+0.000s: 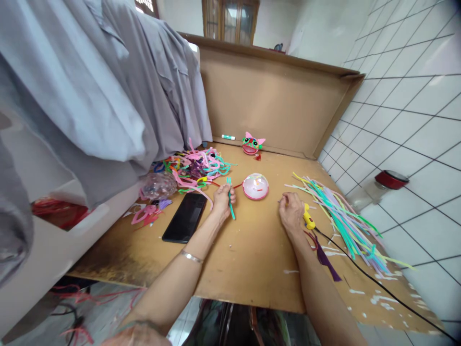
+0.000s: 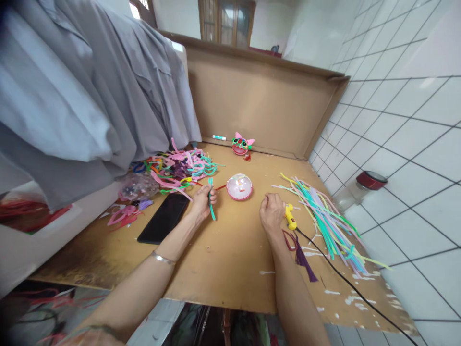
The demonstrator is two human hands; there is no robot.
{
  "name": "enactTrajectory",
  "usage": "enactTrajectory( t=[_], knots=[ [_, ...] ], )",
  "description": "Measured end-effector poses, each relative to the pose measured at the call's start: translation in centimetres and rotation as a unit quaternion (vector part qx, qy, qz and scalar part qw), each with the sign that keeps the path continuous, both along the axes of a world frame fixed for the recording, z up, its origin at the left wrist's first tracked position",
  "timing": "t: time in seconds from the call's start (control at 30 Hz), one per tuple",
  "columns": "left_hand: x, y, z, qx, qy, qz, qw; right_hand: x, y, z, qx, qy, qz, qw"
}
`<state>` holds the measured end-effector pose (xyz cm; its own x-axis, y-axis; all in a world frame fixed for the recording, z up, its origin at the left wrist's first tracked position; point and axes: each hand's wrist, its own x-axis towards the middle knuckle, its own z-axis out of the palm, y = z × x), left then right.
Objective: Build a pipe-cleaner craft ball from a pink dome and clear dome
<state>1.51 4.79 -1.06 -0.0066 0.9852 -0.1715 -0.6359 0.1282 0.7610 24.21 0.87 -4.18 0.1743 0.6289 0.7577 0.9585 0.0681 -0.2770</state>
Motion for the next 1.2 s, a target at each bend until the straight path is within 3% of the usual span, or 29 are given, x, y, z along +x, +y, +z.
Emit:
enactTrajectory(
  t=[0.4, 0.53, 0.87, 1.03, 1.2],
  knots=[
    [0.3, -0.2, -0.3, 0.003, 0.022, -0.011, 1.000, -0.7, 0.0, 0.1, 0.012, -0.005, 0.011, 1.000],
    [0.9, -0.6, -0.7, 0.037, 0.061, -0.010, 0.997, -0.9, -0.1, 0.2, 0.010, 0.011, 0.018, 1.000],
    [1.5, -0.3, -1.7, 0.132, 0.164, 0.049, 0.977, -2.7, 0.4, -0.4, -0.094, 0.110, 0.167, 0.975],
    [2.1, 0.1, -2.1, 0.157, 0.158, 0.009, 0.975, -3.6, 0.7, -1.3, -0.158, 0.174, 0.212, 0.949],
    [1.9, 0.2, -2.4, 0.166, 0.140, -0.018, 0.976, -3.2, 1.2, -1.6, -0.112, 0.249, 0.244, 0.931]
  ],
)
